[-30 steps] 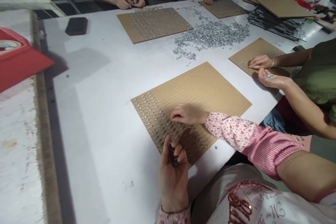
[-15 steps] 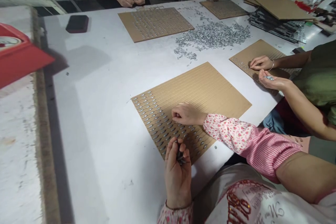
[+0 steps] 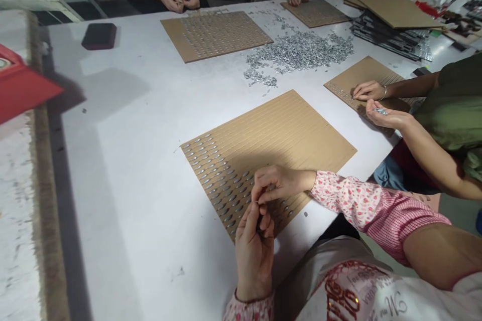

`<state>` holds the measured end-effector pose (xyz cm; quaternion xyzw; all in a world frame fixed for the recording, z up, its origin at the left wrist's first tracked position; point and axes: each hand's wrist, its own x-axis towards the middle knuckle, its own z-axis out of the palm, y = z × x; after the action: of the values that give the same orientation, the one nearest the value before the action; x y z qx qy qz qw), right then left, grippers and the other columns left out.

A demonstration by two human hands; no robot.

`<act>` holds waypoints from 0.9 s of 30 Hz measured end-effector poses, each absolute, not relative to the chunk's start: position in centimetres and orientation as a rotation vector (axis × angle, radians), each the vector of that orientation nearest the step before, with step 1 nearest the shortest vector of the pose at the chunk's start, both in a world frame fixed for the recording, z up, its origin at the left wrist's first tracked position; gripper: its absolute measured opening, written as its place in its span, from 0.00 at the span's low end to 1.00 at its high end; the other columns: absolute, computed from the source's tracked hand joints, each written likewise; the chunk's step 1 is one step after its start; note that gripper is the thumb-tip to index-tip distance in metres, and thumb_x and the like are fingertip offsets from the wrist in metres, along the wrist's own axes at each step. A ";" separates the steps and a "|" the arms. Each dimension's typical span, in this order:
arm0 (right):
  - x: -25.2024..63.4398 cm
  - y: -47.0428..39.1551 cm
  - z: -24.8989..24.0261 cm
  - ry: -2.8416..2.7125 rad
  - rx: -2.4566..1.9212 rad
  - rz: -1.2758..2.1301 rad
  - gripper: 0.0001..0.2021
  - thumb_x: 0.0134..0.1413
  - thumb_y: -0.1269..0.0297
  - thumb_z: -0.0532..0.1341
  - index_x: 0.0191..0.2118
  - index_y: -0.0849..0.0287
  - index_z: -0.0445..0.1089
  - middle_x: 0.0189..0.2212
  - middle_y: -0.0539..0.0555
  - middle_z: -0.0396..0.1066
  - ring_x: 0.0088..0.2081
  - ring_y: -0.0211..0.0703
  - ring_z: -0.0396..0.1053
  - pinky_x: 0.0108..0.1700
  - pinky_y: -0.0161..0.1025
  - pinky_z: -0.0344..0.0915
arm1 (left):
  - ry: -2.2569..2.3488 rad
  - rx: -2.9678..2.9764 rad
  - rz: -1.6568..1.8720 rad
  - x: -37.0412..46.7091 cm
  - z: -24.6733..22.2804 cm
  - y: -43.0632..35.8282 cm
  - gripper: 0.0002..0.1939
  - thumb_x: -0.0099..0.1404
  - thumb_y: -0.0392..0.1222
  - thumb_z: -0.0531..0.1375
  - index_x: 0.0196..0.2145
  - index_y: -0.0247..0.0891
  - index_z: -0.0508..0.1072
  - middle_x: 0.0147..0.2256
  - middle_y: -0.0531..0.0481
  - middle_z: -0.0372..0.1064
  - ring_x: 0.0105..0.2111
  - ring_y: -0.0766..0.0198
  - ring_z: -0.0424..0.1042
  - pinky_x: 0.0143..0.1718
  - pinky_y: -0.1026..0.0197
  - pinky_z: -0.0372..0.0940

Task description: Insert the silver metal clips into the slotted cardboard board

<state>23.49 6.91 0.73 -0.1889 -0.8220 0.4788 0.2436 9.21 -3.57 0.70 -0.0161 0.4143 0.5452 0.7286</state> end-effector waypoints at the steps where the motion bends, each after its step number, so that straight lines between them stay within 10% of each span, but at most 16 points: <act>1: 23.6 6.9 0.6 -2.260 -0.515 1.271 0.09 0.59 0.62 0.59 0.38 0.62 0.73 0.32 0.53 0.69 0.36 0.34 0.66 0.41 0.32 0.63 | 0.909 -0.024 1.190 9.2 0.7 -3.6 0.10 0.53 0.38 0.68 0.33 0.32 0.76 0.25 0.54 0.61 0.18 0.78 0.52 0.16 0.75 0.52; 27: 22.6 9.7 -2.7 -2.232 -1.442 0.631 0.12 0.61 0.57 0.56 0.31 0.60 0.65 0.31 0.50 0.67 0.38 0.40 0.59 0.40 0.38 0.48 | 0.948 -0.150 1.241 9.9 0.7 -4.0 0.10 0.52 0.32 0.67 0.34 0.35 0.76 0.29 0.52 0.67 0.23 0.76 0.61 0.21 0.74 0.59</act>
<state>22.60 9.75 -2.67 -0.5170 -0.8001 0.2261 0.2036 9.89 -4.02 0.71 -0.0674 0.4271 0.5587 0.7078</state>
